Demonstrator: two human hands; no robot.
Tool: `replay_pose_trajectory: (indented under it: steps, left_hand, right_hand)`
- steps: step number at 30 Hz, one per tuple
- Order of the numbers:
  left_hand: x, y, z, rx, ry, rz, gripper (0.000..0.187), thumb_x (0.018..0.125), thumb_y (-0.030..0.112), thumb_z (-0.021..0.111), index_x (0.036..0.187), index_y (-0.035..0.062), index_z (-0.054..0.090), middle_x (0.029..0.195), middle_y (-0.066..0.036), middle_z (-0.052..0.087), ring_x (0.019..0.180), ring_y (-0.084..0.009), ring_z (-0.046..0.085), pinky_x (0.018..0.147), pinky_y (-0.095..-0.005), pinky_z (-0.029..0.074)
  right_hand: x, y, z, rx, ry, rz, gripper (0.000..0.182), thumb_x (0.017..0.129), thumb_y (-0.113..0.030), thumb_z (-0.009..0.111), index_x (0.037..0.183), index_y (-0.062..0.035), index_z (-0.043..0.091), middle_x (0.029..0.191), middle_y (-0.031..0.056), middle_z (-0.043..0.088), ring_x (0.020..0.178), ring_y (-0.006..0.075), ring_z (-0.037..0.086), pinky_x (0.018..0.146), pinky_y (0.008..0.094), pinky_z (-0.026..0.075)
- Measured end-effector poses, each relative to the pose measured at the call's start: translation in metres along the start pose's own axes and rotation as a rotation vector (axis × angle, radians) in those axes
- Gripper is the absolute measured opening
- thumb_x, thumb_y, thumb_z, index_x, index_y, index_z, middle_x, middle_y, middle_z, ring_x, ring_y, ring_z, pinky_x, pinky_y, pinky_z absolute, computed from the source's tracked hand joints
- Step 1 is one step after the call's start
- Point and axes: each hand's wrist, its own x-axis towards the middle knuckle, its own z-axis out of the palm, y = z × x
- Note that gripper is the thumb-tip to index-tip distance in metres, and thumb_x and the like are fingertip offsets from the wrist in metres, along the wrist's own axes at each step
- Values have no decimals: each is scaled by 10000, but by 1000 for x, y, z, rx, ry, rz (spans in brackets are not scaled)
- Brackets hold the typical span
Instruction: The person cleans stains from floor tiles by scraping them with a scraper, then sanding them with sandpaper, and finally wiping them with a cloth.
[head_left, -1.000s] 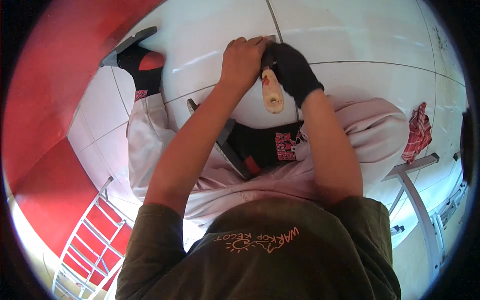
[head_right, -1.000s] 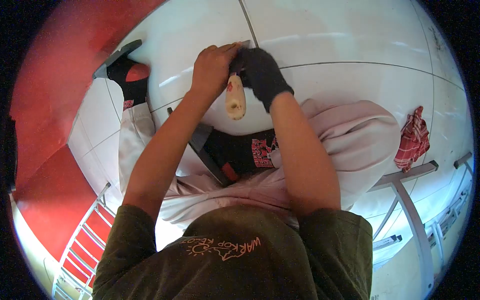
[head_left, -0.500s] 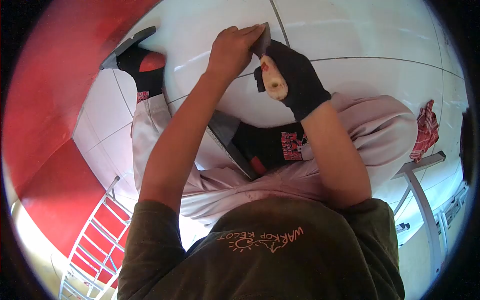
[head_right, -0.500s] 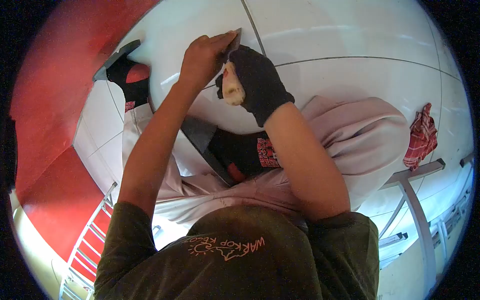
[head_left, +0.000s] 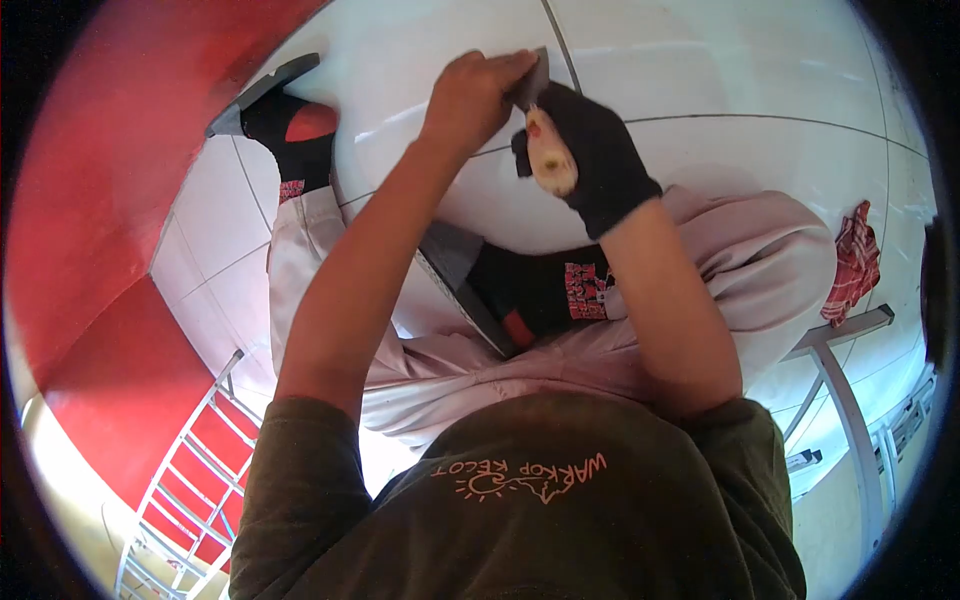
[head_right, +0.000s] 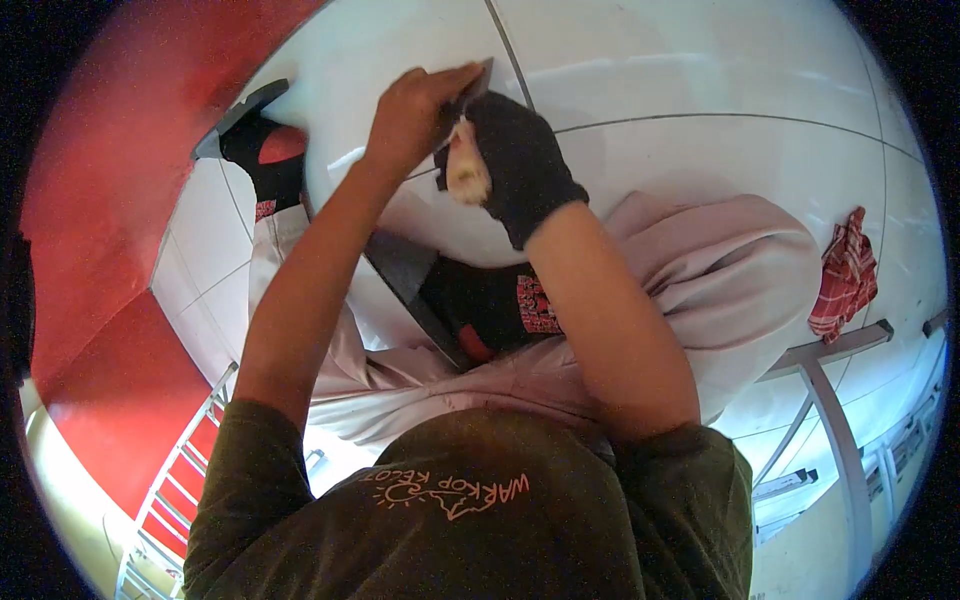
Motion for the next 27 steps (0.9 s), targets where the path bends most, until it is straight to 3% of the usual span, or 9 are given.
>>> replay_pose_trajectory:
  steps: [2, 4, 16, 18, 20, 22, 24, 26, 27]
  left_hand:
    - [-1, 0, 0, -10, -3, 11, 518, 663, 1, 653, 1156, 152, 603, 1026, -40, 658, 708, -242, 549, 690, -339, 483]
    - [-10, 5, 4, 21, -44, 23, 511, 670, 4, 650, 1154, 159, 605, 1029, -36, 657, 708, -245, 549, 687, -338, 482]
    - [1, -3, 9, -81, 85, -35, 484, 631, -44, 586, 1076, 138, 645, 1034, -50, 653, 735, -284, 562, 734, -362, 474]
    - [18, -12, 1, -23, 25, -82, 509, 621, -46, 591, 1090, 146, 642, 986, -79, 660, 731, -288, 563, 714, -369, 478]
    - [15, -4, -1, 6, -47, -104, 502, 635, -41, 598, 1099, 147, 637, 952, -90, 664, 730, -288, 564, 695, -366, 481]
    - [-5, 6, 11, -6, 37, -68, 451, 692, 31, 630, 1110, 202, 642, 946, -74, 667, 706, -267, 563, 690, -346, 492]
    - [0, 6, 10, -64, 69, -108, 452, 697, 34, 633, 1115, 205, 637, 950, -73, 667, 705, -267, 560, 688, -343, 492]
    - [8, -5, 7, -4, 61, -122, 430, 714, 50, 622, 1117, 202, 636, 968, -71, 665, 691, -271, 559, 678, -348, 491]
    - [4, -6, 8, -6, 70, -119, 430, 714, 50, 622, 1117, 202, 636, 968, -71, 665, 691, -271, 559, 678, -348, 491]
  right_hand:
    - [-4, -1, 7, 338, -40, 269, 315, 628, -155, 685, 879, -51, 526, 818, 165, 569, 819, 371, 578, 706, 406, 480]
    - [-15, -7, 4, -84, 147, -60, 349, 607, -154, 696, 890, -44, 524, 826, 161, 569, 821, 366, 578, 708, 406, 477]
    - [0, 14, 12, 201, 113, 87, 241, 643, -184, 681, 811, -64, 556, 773, 158, 562, 781, 348, 582, 685, 397, 486]
    - [20, 4, 1, -189, 36, -55, 102, 799, -57, 564, 898, -45, 545, 787, 74, 588, 717, 183, 601, 647, 298, 490]
    - [13, 5, 2, 184, -83, 194, 131, 781, -107, 579, 895, -49, 549, 799, 116, 588, 745, 256, 607, 658, 337, 493]
    - [-5, 6, 6, -229, -21, -35, 117, 780, -125, 574, 853, -46, 529, 792, 134, 583, 767, 290, 603, 656, 364, 492]
    - [2, 2, 7, -140, -59, 130, 103, 785, -121, 572, 832, -46, 518, 782, 128, 579, 772, 274, 604, 656, 363, 492]
    - [14, 6, 2, -345, -42, -137, 75, 802, -102, 561, 838, -48, 524, 776, 113, 583, 753, 249, 614, 651, 353, 492]
    - [19, 17, 12, 36, -83, 59, 99, 787, -119, 577, 835, -50, 524, 765, 115, 576, 738, 263, 612, 641, 360, 489]
